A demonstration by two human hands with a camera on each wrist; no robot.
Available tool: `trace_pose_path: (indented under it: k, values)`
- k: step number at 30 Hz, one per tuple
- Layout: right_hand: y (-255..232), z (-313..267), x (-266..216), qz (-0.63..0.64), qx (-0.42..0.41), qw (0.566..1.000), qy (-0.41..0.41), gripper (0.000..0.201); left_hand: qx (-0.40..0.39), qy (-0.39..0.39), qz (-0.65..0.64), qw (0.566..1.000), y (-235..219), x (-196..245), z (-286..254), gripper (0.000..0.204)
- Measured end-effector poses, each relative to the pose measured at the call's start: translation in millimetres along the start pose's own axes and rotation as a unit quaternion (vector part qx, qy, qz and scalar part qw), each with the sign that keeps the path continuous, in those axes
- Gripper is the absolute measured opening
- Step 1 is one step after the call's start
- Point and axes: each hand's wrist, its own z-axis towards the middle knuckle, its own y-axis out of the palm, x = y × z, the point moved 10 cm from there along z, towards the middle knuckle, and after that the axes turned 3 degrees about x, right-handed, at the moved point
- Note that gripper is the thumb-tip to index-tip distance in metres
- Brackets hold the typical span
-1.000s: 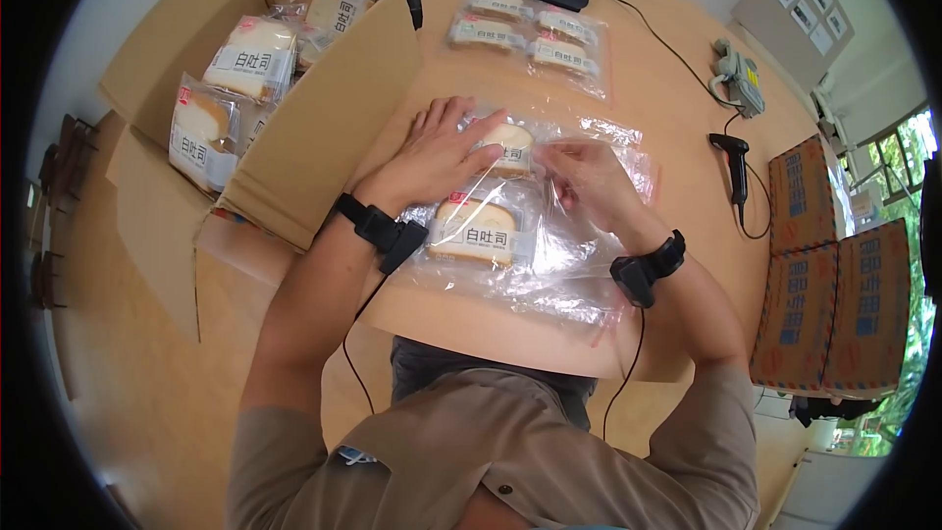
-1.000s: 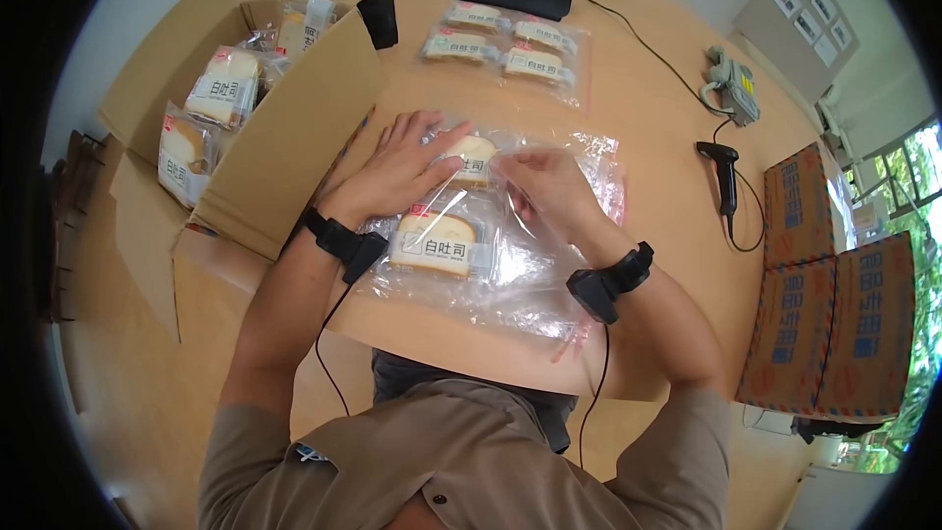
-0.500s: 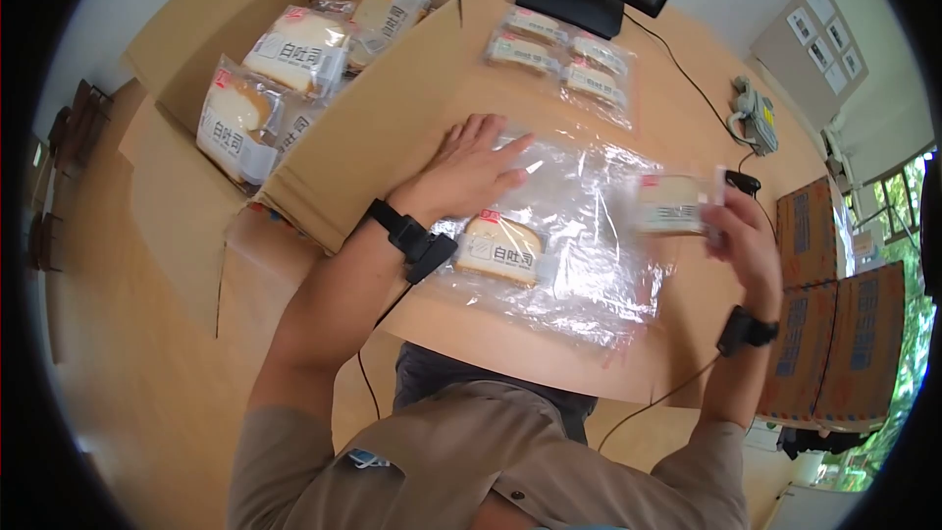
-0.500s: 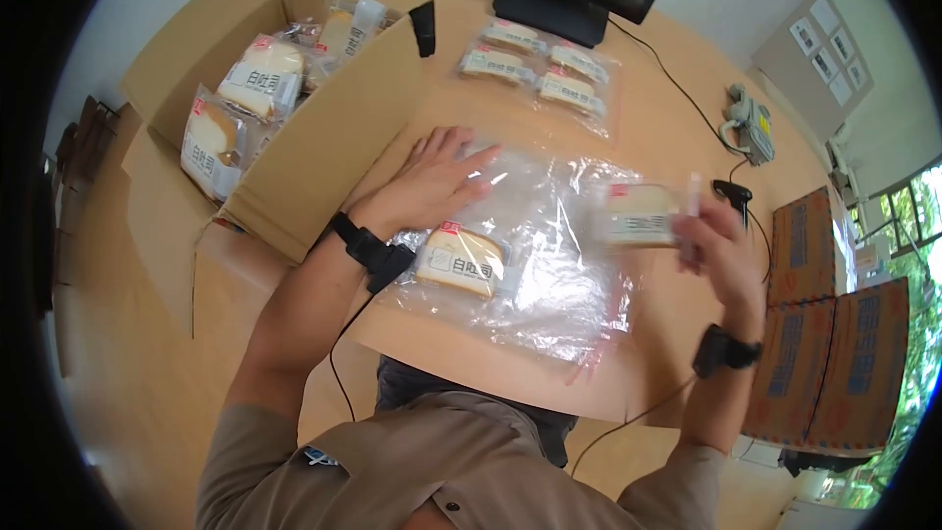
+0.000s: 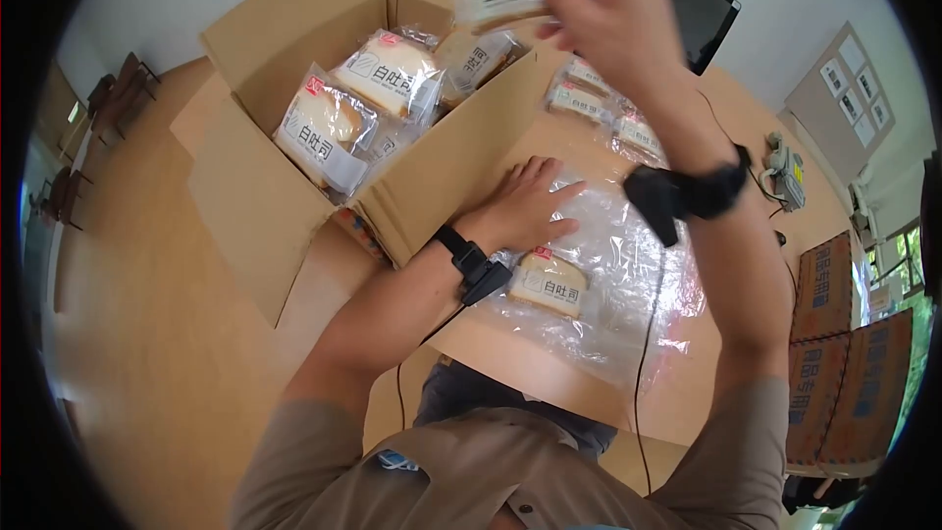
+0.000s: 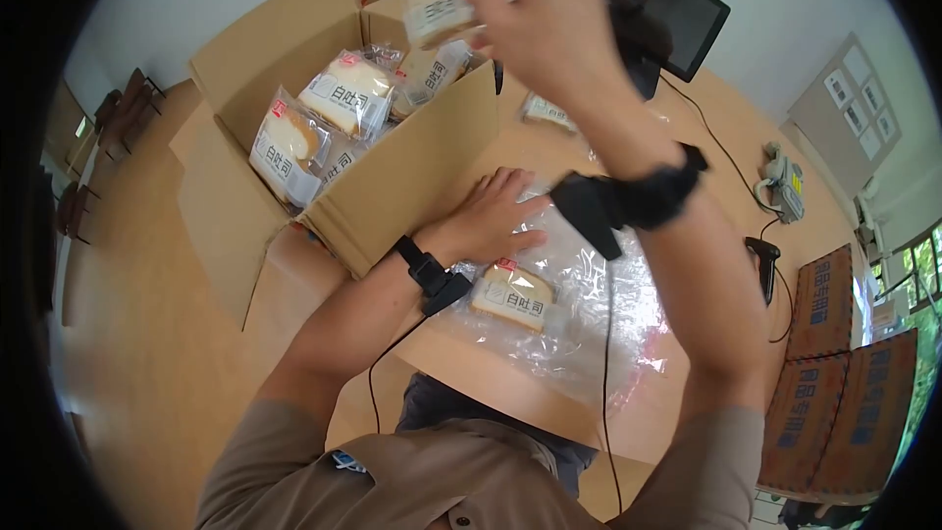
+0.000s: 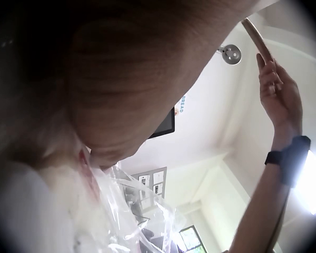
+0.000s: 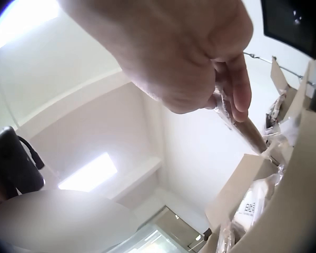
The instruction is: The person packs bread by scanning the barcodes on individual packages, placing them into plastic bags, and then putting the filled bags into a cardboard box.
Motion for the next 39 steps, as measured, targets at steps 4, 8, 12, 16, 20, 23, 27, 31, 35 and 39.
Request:
trace_pose_path:
  k: [4,8,12,16,20,23,27,31,35,39]
  values:
    - [92.5,1.2,47.6,-0.003,-0.033,0.999,-0.02,0.024,-0.006,0.007,-0.04,0.999,7.1,-7.7,4.9,0.062]
    - [110.3,-14.9,40.9,-0.068,-0.087,0.993,-0.031,0.03,-0.015,-0.018,-0.099,0.995,-0.2,-5.3,4.5,0.062]
    - [98.4,-19.7,41.4,-0.035,-0.064,0.997,-0.026,0.035,0.011,0.002,-0.047,0.999,-3.3,-5.1,3.8,0.064]
    - [40.6,-33.7,34.6,0.015,-0.041,0.999,-0.025,0.028,0.05,0.035,0.012,0.998,0.4,-5.3,1.6,0.062]
    - [-39.8,-83.2,50.3,0.053,-0.126,0.99,0.047,0.026,0.025,0.032,0.042,0.998,-5.4,4.6,3.7,0.061]
    - [-95.1,-164.9,100.2,0.1,-0.217,0.945,0.224,0.019,0.015,0.025,0.003,1.0,-5.7,3.0,2.6,0.061]
    - [-166.2,-289.1,182.6,-0.023,-0.234,0.876,0.421,0.013,0.007,0.007,-0.006,1.0,-2.1,-1.0,2.9,0.061]
    - [-206.6,-350.4,202.5,-0.072,-0.178,0.857,0.479,0.012,0.004,0.008,0.01,1.0,-3.9,3.1,3.4,0.062]
    - [-204.3,-357.1,201.8,-0.028,-0.128,0.862,0.489,0.014,-0.012,-0.004,-0.002,1.0,-3.4,2.8,4.6,0.062]
    - [-177.3,-338.8,189.2,-0.026,-0.136,0.873,0.468,0.013,-0.009,0.002,0.008,1.0,-4.7,3.3,4.3,0.062]
